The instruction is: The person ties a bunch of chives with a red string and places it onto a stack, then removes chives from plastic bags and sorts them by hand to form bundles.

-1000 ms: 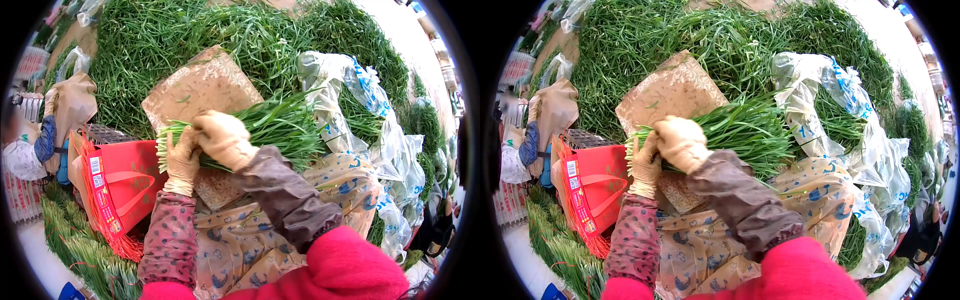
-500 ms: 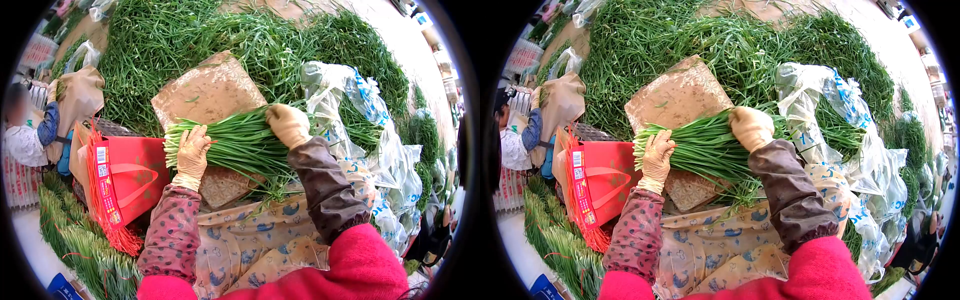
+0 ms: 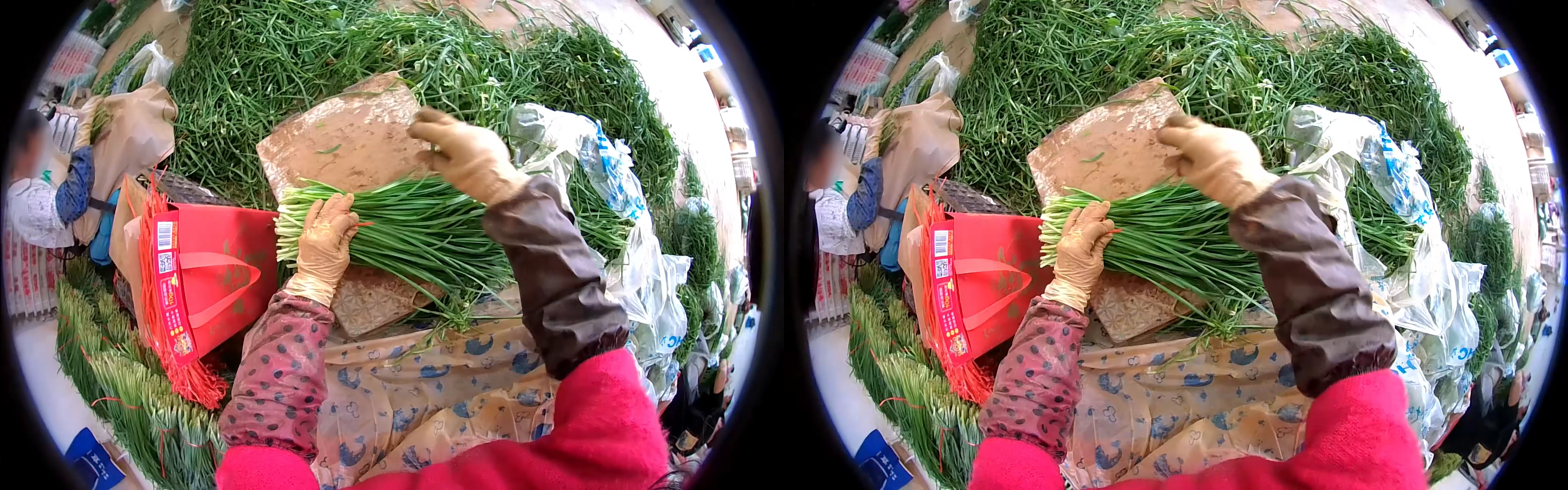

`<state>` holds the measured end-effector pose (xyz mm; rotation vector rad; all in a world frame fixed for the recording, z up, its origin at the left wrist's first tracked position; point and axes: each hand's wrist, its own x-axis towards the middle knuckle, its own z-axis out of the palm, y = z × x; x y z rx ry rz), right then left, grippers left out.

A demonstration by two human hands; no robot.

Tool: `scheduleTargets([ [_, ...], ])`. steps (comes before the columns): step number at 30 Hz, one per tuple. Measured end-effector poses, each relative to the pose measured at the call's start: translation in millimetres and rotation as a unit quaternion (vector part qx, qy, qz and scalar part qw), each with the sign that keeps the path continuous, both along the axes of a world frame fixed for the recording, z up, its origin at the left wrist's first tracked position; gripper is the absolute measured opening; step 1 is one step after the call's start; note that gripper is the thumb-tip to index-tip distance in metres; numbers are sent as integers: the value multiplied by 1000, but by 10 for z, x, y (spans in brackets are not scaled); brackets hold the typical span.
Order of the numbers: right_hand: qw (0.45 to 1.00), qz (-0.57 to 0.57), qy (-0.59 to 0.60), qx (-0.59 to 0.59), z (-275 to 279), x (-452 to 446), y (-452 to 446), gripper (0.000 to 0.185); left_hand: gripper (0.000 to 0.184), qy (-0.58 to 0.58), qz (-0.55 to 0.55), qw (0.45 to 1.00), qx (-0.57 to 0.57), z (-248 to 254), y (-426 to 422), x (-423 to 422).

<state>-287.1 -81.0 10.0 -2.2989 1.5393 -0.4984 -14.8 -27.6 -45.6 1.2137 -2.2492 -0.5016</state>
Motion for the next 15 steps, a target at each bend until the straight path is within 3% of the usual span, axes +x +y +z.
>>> scheduleTargets([
  [1, 994, -5, 48, 94, 111, 130, -24, 42, 17, -1, -1, 1000, -3, 2, 1, -3],
  [2, 990, -2, 80, 115, 89, 194, -26, 48, 17, -2, -1, 1000, -7, -1, 1, -6],
  [6, 952, 47, 171, 250, -183, 258, -85, 36, 17, 2, -6, 1000, -5, -58, -13, 6],
  [8, 949, -167, -17, 268, -406, 180, -88, 33, 18, 2, -5, 1000, -5, -53, -21, 3],
  [9, 915, -296, -89, 260, -543, 93, -160, 31, 17, 3, -9, 1000, -4, -54, -30, 0],
  [10, 860, -417, -159, 246, -574, 11, -227, 29, 17, 4, -13, 1000, -3, -55, -33, 1],
  [12, 706, -536, -414, 207, -470, -284, -242, 29, 17, 6, -15, 1000, -7, -65, -45, 3],
  [14, 849, -474, -126, 196, -207, -404, -181, 41, 16, 6, -16, 1000, -7, -74, -59, -1],
  [15, 882, -456, 13, 118, -15, -232, -39, 55, 14, -4, -12, 1000, -7, -85, -64, -5],
])
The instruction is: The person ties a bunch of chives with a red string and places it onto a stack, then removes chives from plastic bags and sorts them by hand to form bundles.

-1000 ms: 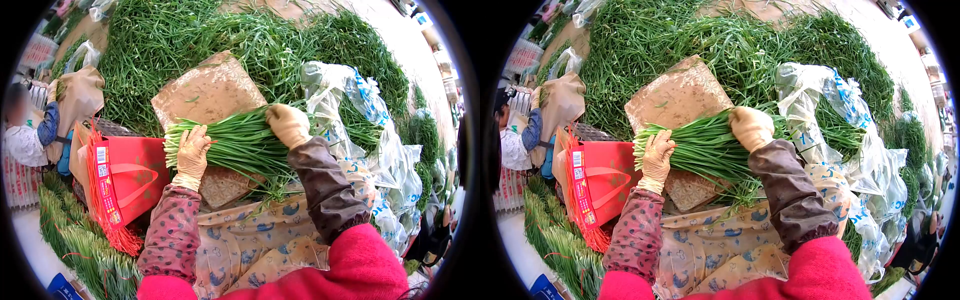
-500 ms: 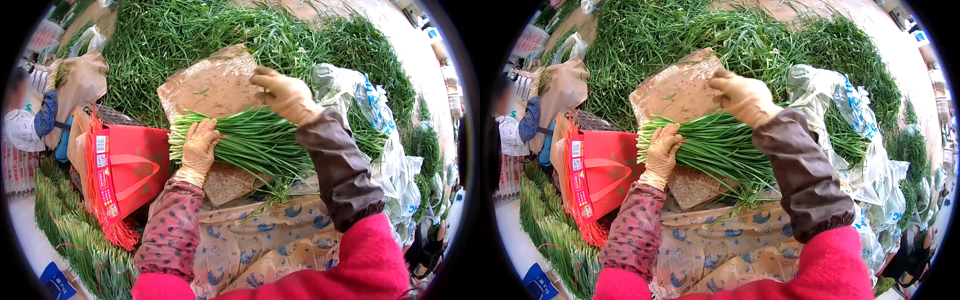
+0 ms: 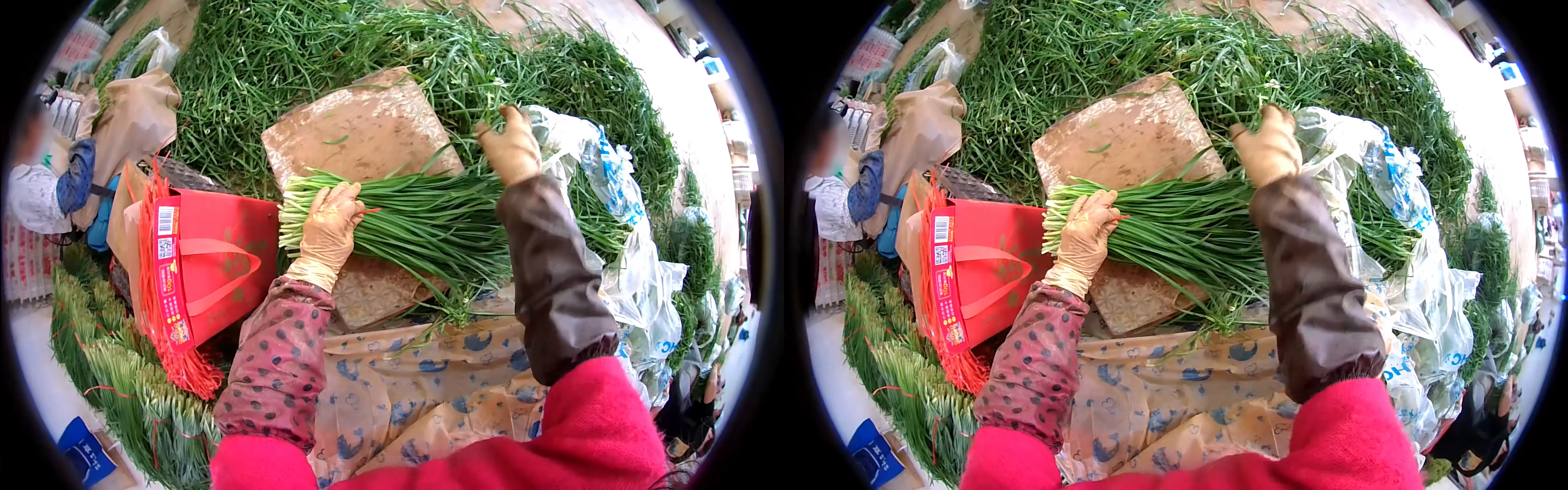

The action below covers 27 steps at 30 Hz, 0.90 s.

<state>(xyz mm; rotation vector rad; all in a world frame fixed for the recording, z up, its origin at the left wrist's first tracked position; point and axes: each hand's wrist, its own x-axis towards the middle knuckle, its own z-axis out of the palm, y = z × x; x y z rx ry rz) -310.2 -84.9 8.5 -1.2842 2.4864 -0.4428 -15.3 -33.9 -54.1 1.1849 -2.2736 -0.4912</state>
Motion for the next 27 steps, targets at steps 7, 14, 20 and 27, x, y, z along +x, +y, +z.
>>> scheduleTargets([
  [7, 850, 504, 153, 14, -415, 1102, 1019, 94, 17, 6, 19, 999, 35, 7, -38, 18],
  [14, 914, 375, 96, 121, 1, 327, 1056, 117, 16, 47, 2, 998, 42, -103, -56, 51],
  [20, 920, 344, 82, 170, -18, 274, 1083, 79, 18, 144, -7, 987, 72, -45, -96, 91],
  [27, 798, 488, 352, 38, 1744, 557, 640, 56, 14, 451, 91, 879, 123, 306, -20, 13],
])
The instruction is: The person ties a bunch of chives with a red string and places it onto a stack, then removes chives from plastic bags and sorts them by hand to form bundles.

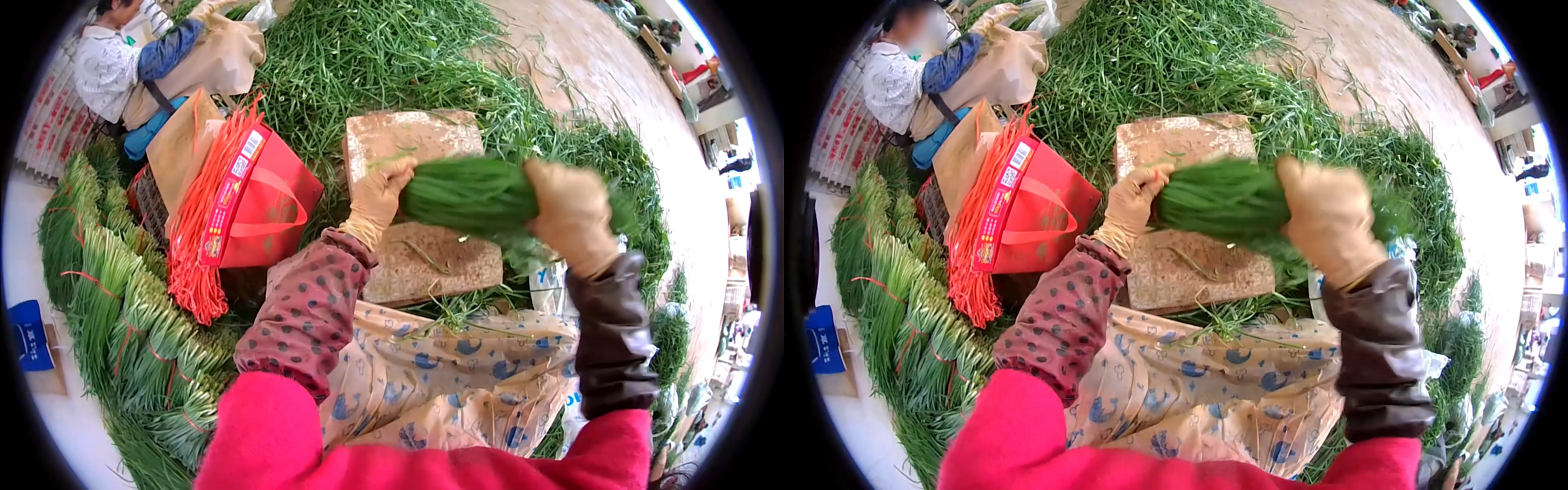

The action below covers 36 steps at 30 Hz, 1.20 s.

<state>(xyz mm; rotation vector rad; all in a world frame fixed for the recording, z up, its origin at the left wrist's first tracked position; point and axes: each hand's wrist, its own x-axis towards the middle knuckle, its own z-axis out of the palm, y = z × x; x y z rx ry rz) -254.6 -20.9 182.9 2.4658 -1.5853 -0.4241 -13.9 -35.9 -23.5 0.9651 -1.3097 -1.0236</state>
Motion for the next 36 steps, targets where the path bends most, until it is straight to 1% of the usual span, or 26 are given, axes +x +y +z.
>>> scheduleTargets([
  [2, 989, 111, 29, -98, 524, 114, -101, 59, 13, 84, -23, 996, 20, 233, 28, -47],
  [3, 967, 188, 32, -167, 677, 149, -190, 59, 11, 173, -26, 984, 10, 329, 41, -100],
  [4, 966, 182, 54, -177, 845, 285, -224, 56, 10, 261, -30, 965, -1, 417, 57, -152],
  [5, 943, 224, 61, -236, 931, 408, -308, 41, 10, 297, -27, 954, 13, 495, 99, -196],
  [6, 944, 224, 61, -234, 889, 526, -408, 41, 10, 298, -27, 954, 15, 439, 109, -201],
  [8, 918, 214, 146, -300, 594, 733, -466, 17, 11, 332, -51, 940, 54, 223, 135, -241],
  [9, 898, 203, 180, -345, 442, 871, -409, 7, 11, 329, -19, 939, 103, 114, 167, -283],
  [10, 927, 227, 233, -189, 333, 1018, -432, 6, 11, 328, -23, 938, 110, 5, 183, -295],
  [11, 939, 222, 262, -13, 272, 1209, -434, 7, 11, 261, 12, 945, 196, -78, 185, -281],
  [12, 941, 218, 259, -8, 254, 1107, -471, 7, 10, 191, 47, 941, 276, -150, 157, -269],
  [14, 943, 278, 59, -173, 194, 612, -537, 21, 8, 155, 69, 955, 242, -193, 56, -284],
  [15, 930, 321, -58, -172, 250, 303, -587, 34, 6, 124, 57, 975, 175, -90, 23, -255],
  [17, 988, 126, -68, -58, 434, 8, -535, 53, 5, 122, 30, 992, 12, 181, -48, -245],
  [18, 997, 48, -51, -16, 444, -166, -536, 67, 5, 121, 28, 992, 14, 304, -90, -227],
  [19, 1000, 11, -1, -14, 361, -363, -516, 75, 5, 68, 18, 997, -40, 403, -128, -189],
  [20, 994, 49, 43, -91, 137, -687, -506, 85, 6, 15, 7, 995, -94, 437, -141, -167],
  [21, 990, -50, 115, -64, 67, -664, -434, 84, 8, -45, 5, 999, -28, 398, -108, -189],
  [22, 986, -113, 124, 4, 19, -560, -360, 78, 10, -30, -5, 997, -75, 172, -154, -233],
  [23, 972, -176, 137, 68, -30, -456, -285, 72, 12, -37, 0, 999, -28, -161, -180, -272],
  [24, 960, -205, 87, 172, -79, -322, -217, 60, 13, -44, 6, 999, 19, -449, -183, -290],
  [25, 956, -177, -61, 227, -307, -286, -113, 46, 16, -250, 29, 967, -40, -568, -170, -216],
  [26, 928, -147, -206, 273, -602, -250, -10, 33, 16, -252, 24, 966, -43, -522, -181, -240],
  [28, 916, -142, -262, 268, -933, 94, 90, 24, 17, -199, 41, 978, -36, -348, -183, -282],
  [32, 845, -183, -496, 85, -1603, 532, -20, 29, 11, -261, 40, 964, -18, -242, -178, -220],
  [33, 835, -204, -501, 99, -1596, 643, -61, 34, 12, -265, 32, 964, -17, -244, -169, -218],
  [36, 787, -122, -605, 13, -1893, 820, -192, 31, 13, -305, 40, 952, -7, -226, -155, -230],
])
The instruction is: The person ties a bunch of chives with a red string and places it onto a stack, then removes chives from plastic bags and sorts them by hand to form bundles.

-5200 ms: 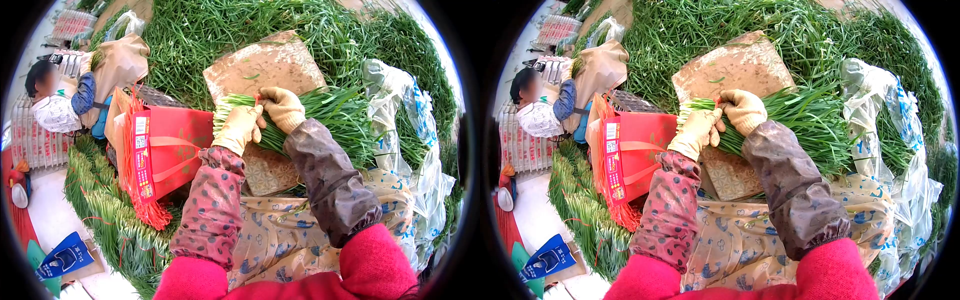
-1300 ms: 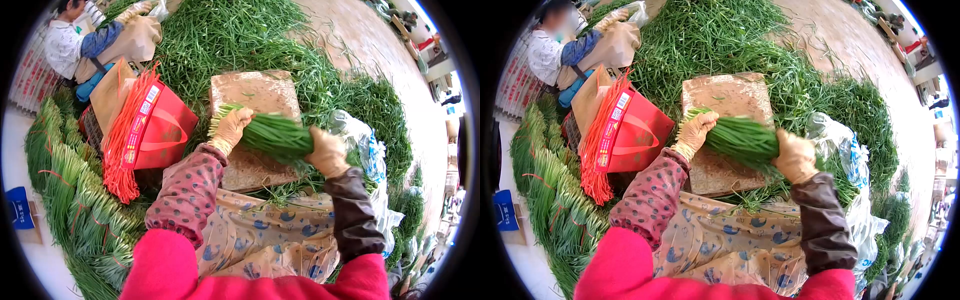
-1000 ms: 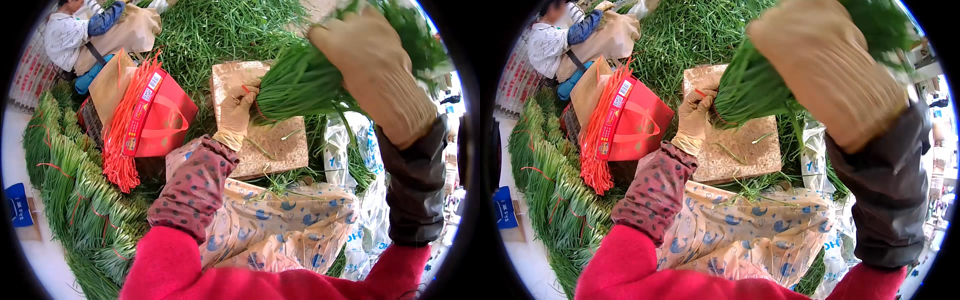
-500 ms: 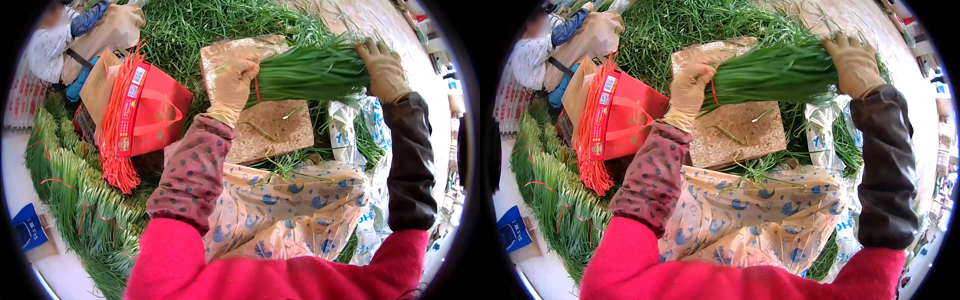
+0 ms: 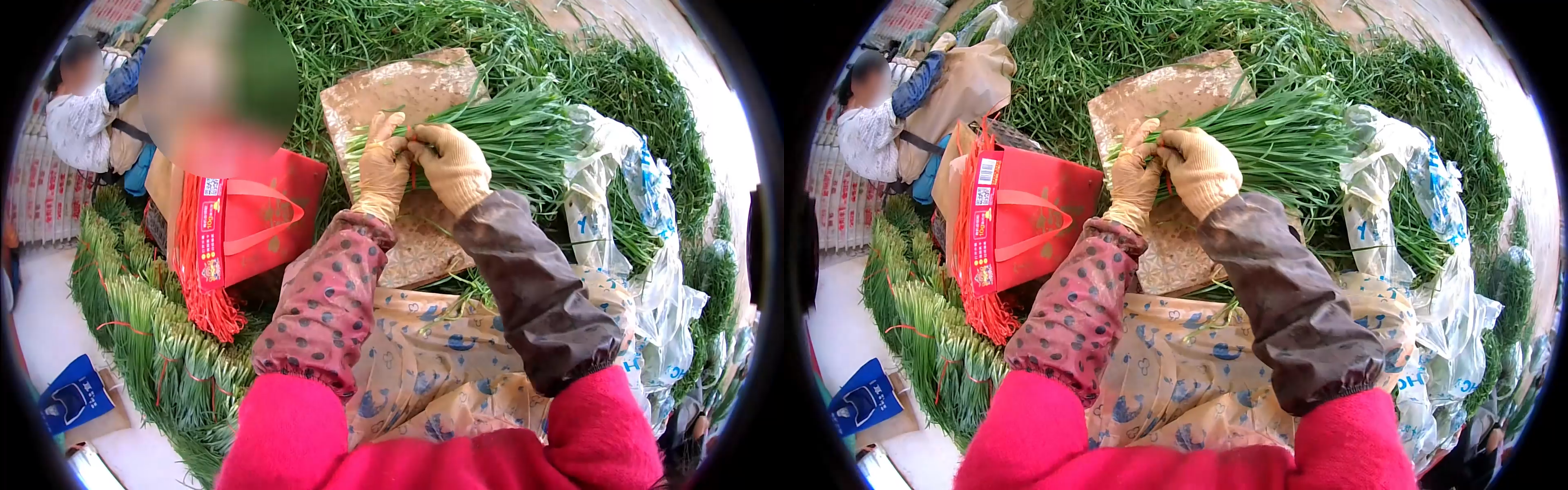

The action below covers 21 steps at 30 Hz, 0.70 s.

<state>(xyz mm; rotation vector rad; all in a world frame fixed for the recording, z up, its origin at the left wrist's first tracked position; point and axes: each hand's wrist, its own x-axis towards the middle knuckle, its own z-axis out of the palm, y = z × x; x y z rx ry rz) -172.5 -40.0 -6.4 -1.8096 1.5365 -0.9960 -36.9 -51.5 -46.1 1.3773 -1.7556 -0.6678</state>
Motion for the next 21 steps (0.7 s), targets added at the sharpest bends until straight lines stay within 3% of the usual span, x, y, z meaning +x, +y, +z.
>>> scheduleTargets([
  [1, 1000, 2, -2, 3, -81, 37, -41, 31, 16, 0, -2, 1000, -13, 31, -3, -4],
  [2, 986, -33, -132, 97, -159, 77, -79, 25, 16, -2, 1, 1000, -11, 68, -6, 14],
  [3, 945, -69, -258, 187, -148, 113, -113, 22, 17, 74, -1, 994, 81, 165, -16, 16],
  [4, 931, -82, -295, 199, -130, 98, -145, 25, 18, 149, -3, 974, 172, 209, -18, 20],
  [5, 909, -102, -321, 246, -111, 66, -193, 24, 50, 92, -64, 985, 130, -24, -165, 172],
  [6, 884, -122, -345, 292, -9, 30, -235, 24, 50, 93, -63, 985, 133, -10, -163, 186],
  [8, 858, -113, -360, 350, 172, -38, -261, 24, 98, -90, -46, 992, 70, 176, -160, 151],
  [9, 873, -95, -310, 365, 191, -61, -288, 25, 129, -304, -101, 925, 207, 498, -100, 90],
  [10, 885, -76, -259, 379, 197, -75, -325, 27, 129, -304, -102, 924, 208, 412, -45, 64],
  [12, 905, -48, -241, 346, 80, -34, -462, 27, 125, -486, -66, 864, 110, 143, 47, -13],
  [13, 924, -19, -223, 311, 81, 20, -506, 28, 115, -517, -65, 845, 119, 95, 46, -23],
  [14, 924, -53, -214, 312, 69, 110, -531, 27, 115, -517, -66, 845, 121, 46, 53, -14],
  [16, 938, -5, -183, 294, 296, 196, -291, 26, 99, -539, -48, 839, 53, -137, 58, 32],
  [17, 969, 61, -125, 205, 285, 158, -95, 25, 104, -453, -42, 889, 55, -337, -16, 98],
  [18, 944, 60, -162, 282, 167, 120, 177, 25, 96, -427, -30, 897, 114, -21, -87, -4],
  [19, 928, 73, -146, 335, 139, 27, 524, 24, 86, -465, -43, 878, 107, -36, -64, -16],
  [20, 967, 98, -64, 226, -339, -83, 898, 24, 76, -503, -50, 857, 98, -26, -54, -22],
  [21, 902, -5, -191, 386, -321, -128, 1037, 22, 56, -519, -76, 844, 114, 20, -34, -62],
])
